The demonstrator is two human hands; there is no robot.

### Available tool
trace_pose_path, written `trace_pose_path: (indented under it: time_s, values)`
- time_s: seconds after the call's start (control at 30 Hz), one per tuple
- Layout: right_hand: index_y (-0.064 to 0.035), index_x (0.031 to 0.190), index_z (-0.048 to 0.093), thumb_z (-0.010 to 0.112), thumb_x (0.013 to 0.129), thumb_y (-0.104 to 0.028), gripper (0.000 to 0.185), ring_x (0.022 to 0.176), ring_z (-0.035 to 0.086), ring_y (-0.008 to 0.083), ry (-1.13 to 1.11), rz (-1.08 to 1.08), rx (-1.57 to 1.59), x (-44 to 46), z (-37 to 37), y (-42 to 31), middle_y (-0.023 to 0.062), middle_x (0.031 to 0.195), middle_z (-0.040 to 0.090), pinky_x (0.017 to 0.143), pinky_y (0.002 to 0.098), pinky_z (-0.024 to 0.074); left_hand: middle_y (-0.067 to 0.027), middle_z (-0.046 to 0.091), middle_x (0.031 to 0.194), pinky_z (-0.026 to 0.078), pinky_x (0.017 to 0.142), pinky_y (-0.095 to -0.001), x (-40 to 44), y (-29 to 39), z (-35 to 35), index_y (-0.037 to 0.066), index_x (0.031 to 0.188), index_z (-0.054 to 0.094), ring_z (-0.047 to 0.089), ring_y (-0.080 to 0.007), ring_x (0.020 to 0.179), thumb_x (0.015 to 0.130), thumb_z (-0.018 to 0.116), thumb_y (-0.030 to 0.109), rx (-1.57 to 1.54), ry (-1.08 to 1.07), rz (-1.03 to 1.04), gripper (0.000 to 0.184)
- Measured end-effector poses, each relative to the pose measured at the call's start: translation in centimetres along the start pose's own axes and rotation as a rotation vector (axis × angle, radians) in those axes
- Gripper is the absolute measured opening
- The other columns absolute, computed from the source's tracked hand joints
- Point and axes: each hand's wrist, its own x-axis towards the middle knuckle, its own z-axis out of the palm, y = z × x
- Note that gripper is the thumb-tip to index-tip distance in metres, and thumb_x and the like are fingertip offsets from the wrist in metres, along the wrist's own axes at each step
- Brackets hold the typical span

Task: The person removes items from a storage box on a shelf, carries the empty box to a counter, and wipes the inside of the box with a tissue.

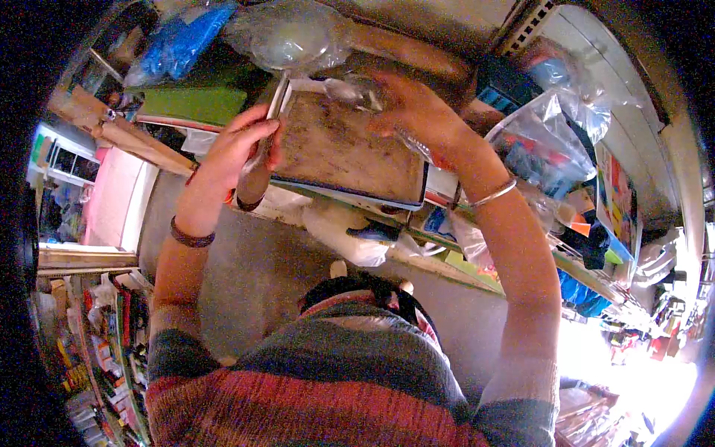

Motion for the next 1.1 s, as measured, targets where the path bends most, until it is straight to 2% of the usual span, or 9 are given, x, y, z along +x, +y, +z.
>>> trace_pose_path:
  time_s: [0.27,0.37,0.4,0.47,0.5,0.63,0.83,0.97,1.1]
  values:
    - [0.0016,0.107,0.059,0.066,0.076,-0.001,0.032,0.085,0.061,0.0157,0.036,-0.265,-0.161,0.4,1.8,0.8,0.0083,0.094,0.062,0.075,0.0264,0.0477,-0.0110,0.060,0.080,0.028,0.044,-0.0217,2.2,0.8,2.6,0.004,0.088,0.054,0.036,-0.0050,0.050,0.089,0.057,0.038,-0.117,-0.119,-0.025,0.034]
    - [-0.0013,0.104,0.061,0.064,0.074,-0.001,0.029,0.087,0.062,0.0220,0.147,-0.601,-0.647,0.0,1.8,-0.1,0.0111,0.100,0.062,0.076,0.0303,0.0499,-0.0100,0.062,0.081,0.028,0.044,-0.0219,2.8,0.3,2.1,0.002,0.094,0.057,0.036,-0.0054,0.049,0.091,0.052,0.040,-0.023,-0.111,-0.004,0.038]
    - [-0.0027,0.104,0.061,0.063,0.074,-0.001,0.031,0.088,0.062,0.0244,0.170,-0.615,-0.705,-0.2,1.9,-0.1,0.0117,0.100,0.062,0.076,0.0319,0.0503,-0.0047,0.053,0.071,0.026,0.045,-0.0219,2.6,0.4,2.3,0.002,0.093,0.058,0.034,-0.0053,0.048,0.093,0.048,0.040,-0.038,-0.065,-0.006,0.040]
    - [-0.0056,0.105,0.061,0.062,0.073,-0.002,0.033,0.088,0.062,0.0293,0.233,-0.605,-0.854,-1.2,1.7,-0.1,0.0130,0.101,0.061,0.076,0.0350,0.0513,0.0058,0.036,0.050,0.023,0.045,-0.0219,2.4,0.2,3.1,0.000,0.093,0.061,0.030,-0.0052,0.045,0.096,0.039,0.041,-0.085,-0.018,-0.012,0.046]
    - [-0.0066,0.105,0.061,0.062,0.073,-0.002,0.033,0.088,0.061,0.0303,0.251,-0.596,-0.880,-2.0,1.1,-0.3,0.0126,0.102,0.061,0.076,0.0358,0.0514,-0.0066,0.064,0.082,0.028,0.043,-0.0234,3.5,-1.0,1.4,-0.001,0.108,0.059,0.036,-0.0066,0.048,0.096,0.037,0.043,-0.131,-0.173,0.038,0.051]
    - [-0.0099,0.106,0.062,0.059,0.073,-0.001,0.034,0.089,0.061,0.0309,0.323,-0.524,-0.995,-6.1,-2.8,-0.4,0.0101,0.103,0.061,0.076,0.0375,0.0515,-0.0079,0.062,0.080,0.032,0.048,-0.0225,4.1,0.5,4.5,-0.003,0.108,0.057,0.040,-0.0077,0.053,0.097,0.037,0.039,-0.117,-0.002,0.174,0.049]
    - [-0.0108,0.105,0.063,0.056,0.071,0.001,0.036,0.090,0.060,0.0326,0.351,-0.320,-1.253,-13.6,-11.7,1.9,0.0112,0.105,0.060,0.080,0.0383,0.0501,-0.0010,0.055,0.073,0.030,0.049,-0.0216,6.5,3.7,12.8,0.003,0.109,0.058,0.041,-0.0076,0.057,0.097,0.037,0.035,0.345,-0.278,0.434,0.041]
    - [-0.0069,0.108,0.061,0.058,0.070,-0.001,0.038,0.098,0.057,0.0334,0.358,-0.252,-1.284,-16.2,-14.0,5.8,0.0143,0.108,0.059,0.084,0.0390,0.0480,-0.0050,0.055,0.064,0.041,0.055,-0.0278,9.2,3.6,21.9,0.006,0.103,0.060,0.050,-0.0140,0.057,0.097,0.038,0.034,0.748,-0.368,0.676,0.036]
    - [-0.0022,0.111,0.057,0.061,0.072,-0.009,0.040,0.105,0.053,0.0345,0.340,-0.178,-1.146,-19.1,-14.3,5.8,0.0184,0.110,0.058,0.089,0.0402,0.0443,-0.0212,0.061,0.075,0.047,0.067,-0.0463,12.4,0.9,29.5,0.004,0.093,0.059,0.061,-0.0374,0.072,0.093,0.043,0.035,1.056,-0.349,0.825,0.035]
